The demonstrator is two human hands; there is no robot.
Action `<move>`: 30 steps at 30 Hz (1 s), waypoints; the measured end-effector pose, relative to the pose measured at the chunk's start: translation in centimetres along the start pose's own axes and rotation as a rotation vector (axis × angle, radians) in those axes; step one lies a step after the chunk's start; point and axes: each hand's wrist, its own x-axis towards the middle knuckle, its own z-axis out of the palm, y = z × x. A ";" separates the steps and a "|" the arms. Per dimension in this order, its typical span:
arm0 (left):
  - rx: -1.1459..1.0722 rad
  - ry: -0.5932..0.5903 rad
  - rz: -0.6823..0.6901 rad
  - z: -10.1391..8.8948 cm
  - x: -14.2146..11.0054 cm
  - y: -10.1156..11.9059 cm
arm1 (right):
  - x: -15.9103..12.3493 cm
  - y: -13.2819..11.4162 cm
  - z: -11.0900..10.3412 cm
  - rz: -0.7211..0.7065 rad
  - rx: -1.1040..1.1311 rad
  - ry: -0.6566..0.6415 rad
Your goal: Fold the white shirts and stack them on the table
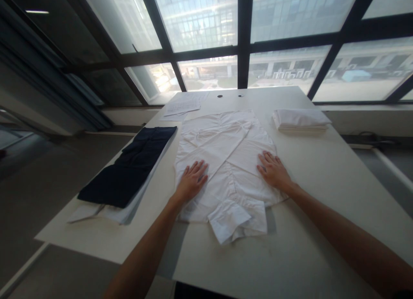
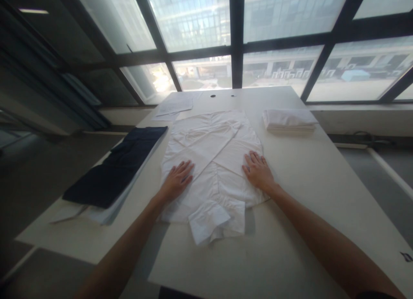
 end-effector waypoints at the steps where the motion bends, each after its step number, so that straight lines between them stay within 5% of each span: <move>1: -0.001 -0.001 0.001 0.0 0.0 0.0 | 0.0 0.0 0.0 0.001 -0.003 -0.003; 15: 0.002 -0.001 -0.001 0.1 0.0 0.0 | 0.0 0.0 0.0 -0.004 0.007 0.004; 24: -0.013 -0.014 -0.010 -0.3 0.0 0.3 | -1.8 -2.6 -1.2 -0.456 0.181 -0.121; 30: -0.017 -0.009 -0.003 -0.1 0.1 0.0 | -1.1 -1.9 -1.3 -0.376 0.305 -0.039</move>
